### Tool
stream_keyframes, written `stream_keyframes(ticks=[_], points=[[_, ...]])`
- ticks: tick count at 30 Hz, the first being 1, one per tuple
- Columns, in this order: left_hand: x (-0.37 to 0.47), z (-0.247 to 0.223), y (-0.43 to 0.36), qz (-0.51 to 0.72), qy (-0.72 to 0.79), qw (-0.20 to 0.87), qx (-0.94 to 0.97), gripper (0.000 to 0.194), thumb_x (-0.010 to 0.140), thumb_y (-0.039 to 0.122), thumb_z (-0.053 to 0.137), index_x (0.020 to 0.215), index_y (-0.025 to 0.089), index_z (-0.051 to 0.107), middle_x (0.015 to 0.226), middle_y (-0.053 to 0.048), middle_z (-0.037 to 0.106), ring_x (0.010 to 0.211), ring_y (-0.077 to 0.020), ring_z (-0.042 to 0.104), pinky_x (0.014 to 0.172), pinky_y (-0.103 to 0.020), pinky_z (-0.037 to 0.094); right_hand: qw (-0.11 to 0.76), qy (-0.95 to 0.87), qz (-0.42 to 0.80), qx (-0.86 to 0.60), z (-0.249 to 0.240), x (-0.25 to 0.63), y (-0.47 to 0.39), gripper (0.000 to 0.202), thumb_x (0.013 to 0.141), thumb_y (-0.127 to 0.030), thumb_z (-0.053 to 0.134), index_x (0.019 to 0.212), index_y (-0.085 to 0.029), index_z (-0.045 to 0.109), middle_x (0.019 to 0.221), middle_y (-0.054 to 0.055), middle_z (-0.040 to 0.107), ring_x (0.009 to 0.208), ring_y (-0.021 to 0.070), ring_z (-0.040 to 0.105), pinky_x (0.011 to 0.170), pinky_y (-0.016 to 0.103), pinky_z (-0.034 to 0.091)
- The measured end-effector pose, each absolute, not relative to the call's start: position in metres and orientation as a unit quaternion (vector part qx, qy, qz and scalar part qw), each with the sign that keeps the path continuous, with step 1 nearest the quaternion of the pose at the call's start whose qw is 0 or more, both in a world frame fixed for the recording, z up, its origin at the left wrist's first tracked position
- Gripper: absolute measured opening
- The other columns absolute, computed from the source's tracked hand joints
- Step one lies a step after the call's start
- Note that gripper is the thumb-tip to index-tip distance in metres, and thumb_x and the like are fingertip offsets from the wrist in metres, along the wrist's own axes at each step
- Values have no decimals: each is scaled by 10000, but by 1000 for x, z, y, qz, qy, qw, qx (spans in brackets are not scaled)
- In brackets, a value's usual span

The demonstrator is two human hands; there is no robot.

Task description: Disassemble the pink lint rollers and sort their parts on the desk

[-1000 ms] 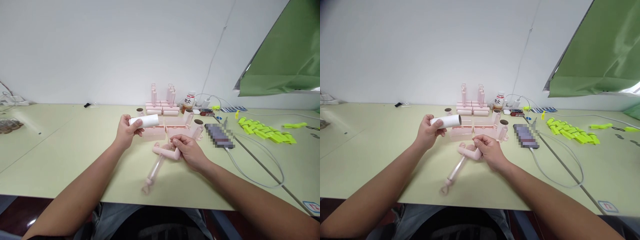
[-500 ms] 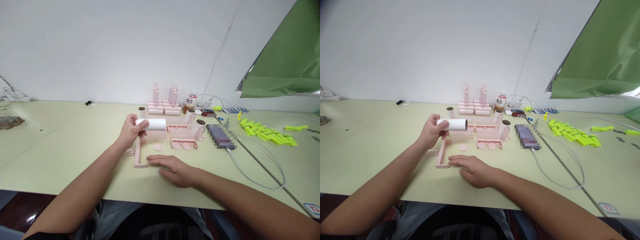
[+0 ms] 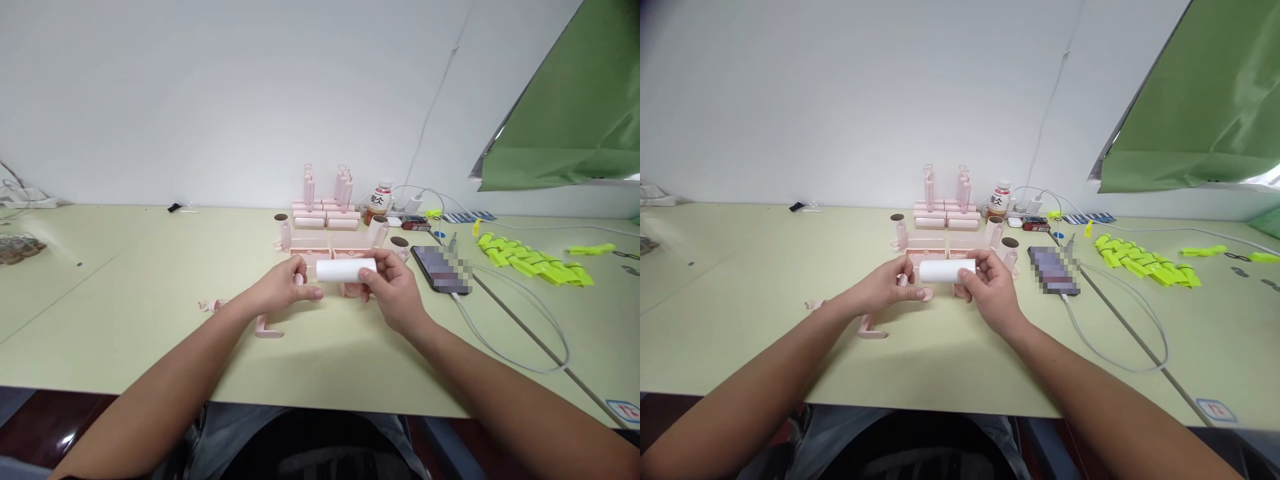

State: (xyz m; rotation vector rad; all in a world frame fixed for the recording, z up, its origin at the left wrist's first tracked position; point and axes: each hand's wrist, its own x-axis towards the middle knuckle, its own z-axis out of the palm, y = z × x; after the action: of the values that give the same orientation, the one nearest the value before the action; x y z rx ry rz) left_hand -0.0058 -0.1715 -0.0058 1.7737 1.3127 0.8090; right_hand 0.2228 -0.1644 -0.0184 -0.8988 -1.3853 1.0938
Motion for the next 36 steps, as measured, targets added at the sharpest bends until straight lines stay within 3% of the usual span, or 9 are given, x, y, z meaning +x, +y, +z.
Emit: stream_keyframes(ticks=[3,7,11,17,22,27,32,36], points=[[-10,-6,-170,284,558,311,715,333,669,456,756,727,203,549,721,15,558,594,-137,477,518,-235,313,577,-572,430,-394,-16,231,-159,403,750,-355,720,1067,-228,508,872,13,580,594,113,537,437,229,439],[-10,-13,-169,263,577,261,728,235,736,429,698,843,224,660,727,-32,657,643,-201,563,541,-266,344,578,-585,404,-401,-15,234,-156,424,758,-354,708,1102,-243,485,912,23,602,618,126,536,468,243,438],[-6,-19,-172,230,575,201,759,181,751,395,680,776,225,621,689,-31,656,574,-194,532,516,-269,287,590,-598,382,-385,-11,231,-156,421,741,-344,723,1083,-247,500,951,37,598,796,176,596,580,276,497],[-3,-19,-175,209,556,196,780,58,761,239,622,813,216,636,711,-44,636,597,-203,551,547,-274,304,580,-640,380,-332,2,207,-145,402,741,-327,713,1071,-237,502,976,36,580,820,171,584,644,308,530],[-13,-13,-172,216,564,233,762,177,747,293,639,908,221,654,748,-48,656,581,-204,566,531,-277,340,517,-714,367,-299,15,165,-119,373,756,-282,678,1095,-213,538,1007,34,607,868,176,594,712,316,526],[-35,-1,-166,226,531,261,774,82,718,274,616,756,230,674,692,-30,643,540,-183,523,487,-272,338,381,-834,268,-296,27,116,-90,334,759,-242,644,1083,-189,582,970,25,668,723,149,596,697,312,487],[-63,12,-160,181,549,262,773,86,683,255,585,666,216,659,669,-26,620,553,-169,496,487,-268,332,246,-914,145,-287,22,78,-73,283,757,-151,621,1039,-143,614,1049,83,705,935,208,632,783,297,461],[-84,18,-154,82,655,249,709,90,660,246,558,679,199,632,670,-18,594,535,-143,456,494,-266,319,211,-914,125,-324,15,68,-66,254,784,-166,609,1035,-132,621,1026,101,709,943,221,639,768,288,465]])
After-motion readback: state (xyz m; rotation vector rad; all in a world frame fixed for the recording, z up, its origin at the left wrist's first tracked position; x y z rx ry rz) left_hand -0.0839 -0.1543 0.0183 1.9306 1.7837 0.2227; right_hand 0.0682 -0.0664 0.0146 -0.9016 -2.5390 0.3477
